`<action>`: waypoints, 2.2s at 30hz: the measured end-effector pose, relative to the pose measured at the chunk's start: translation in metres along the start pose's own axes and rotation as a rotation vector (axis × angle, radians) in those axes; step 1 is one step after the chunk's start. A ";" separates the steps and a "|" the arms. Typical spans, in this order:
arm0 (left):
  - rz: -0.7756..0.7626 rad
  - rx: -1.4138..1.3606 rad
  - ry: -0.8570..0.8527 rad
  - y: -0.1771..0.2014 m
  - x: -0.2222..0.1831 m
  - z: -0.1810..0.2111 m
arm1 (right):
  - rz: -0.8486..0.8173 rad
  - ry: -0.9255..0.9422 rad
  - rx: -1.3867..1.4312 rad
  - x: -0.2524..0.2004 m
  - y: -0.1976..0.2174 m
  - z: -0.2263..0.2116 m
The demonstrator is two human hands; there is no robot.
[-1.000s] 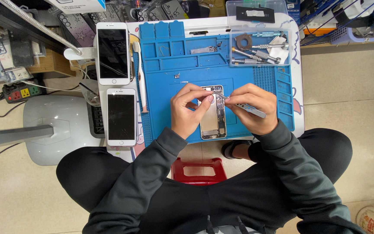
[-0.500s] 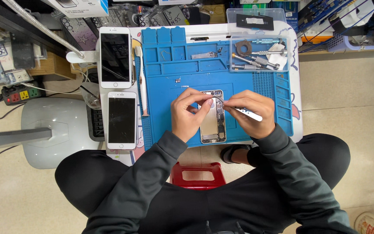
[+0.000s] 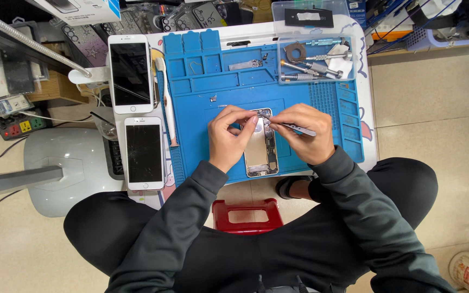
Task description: The person disassembles a smartphone on a blue work mat, using tweezers and a screwdriver to remove screws and internal components. They carefully lift and separate parts of the phone's chassis and place small screws into the mat's compartments.
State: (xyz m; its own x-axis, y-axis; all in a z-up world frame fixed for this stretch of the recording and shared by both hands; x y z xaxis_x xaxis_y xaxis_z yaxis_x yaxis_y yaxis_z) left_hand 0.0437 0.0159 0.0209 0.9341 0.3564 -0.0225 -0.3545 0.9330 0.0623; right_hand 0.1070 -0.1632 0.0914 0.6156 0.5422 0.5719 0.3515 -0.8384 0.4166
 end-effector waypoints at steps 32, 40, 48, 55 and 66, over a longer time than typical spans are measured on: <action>-0.139 1.079 -0.491 -0.008 -0.006 -0.021 | -0.113 -0.362 -0.068 -0.023 -0.005 0.049; -0.130 1.065 -0.481 -0.006 -0.005 -0.017 | -0.097 -0.354 -0.065 -0.025 -0.009 0.051; -0.137 1.020 -0.459 -0.006 -0.006 -0.017 | -0.104 -0.356 -0.073 -0.025 -0.011 0.051; -0.150 1.019 -0.448 -0.006 -0.006 -0.018 | -0.104 -0.346 -0.061 -0.022 -0.011 0.049; -0.156 1.035 -0.457 -0.006 -0.006 -0.018 | -0.099 -0.350 -0.019 -0.023 -0.010 0.049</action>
State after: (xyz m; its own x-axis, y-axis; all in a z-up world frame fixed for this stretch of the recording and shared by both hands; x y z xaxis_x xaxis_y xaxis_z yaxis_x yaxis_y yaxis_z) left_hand 0.0395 0.0089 0.0026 0.9684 -0.0093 0.2493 -0.2249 0.4006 0.8882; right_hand 0.1242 -0.1698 0.0397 0.7847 0.5661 0.2525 0.4103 -0.7797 0.4730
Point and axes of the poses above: each hand's wrist, its own x-axis towards the middle knuckle, its own y-axis out of the back of the hand, z = x × y, the point moved 4 cm from there along x, towards the middle knuckle, and after that the axes turned 9 degrees about y, right-handed, at the moved point
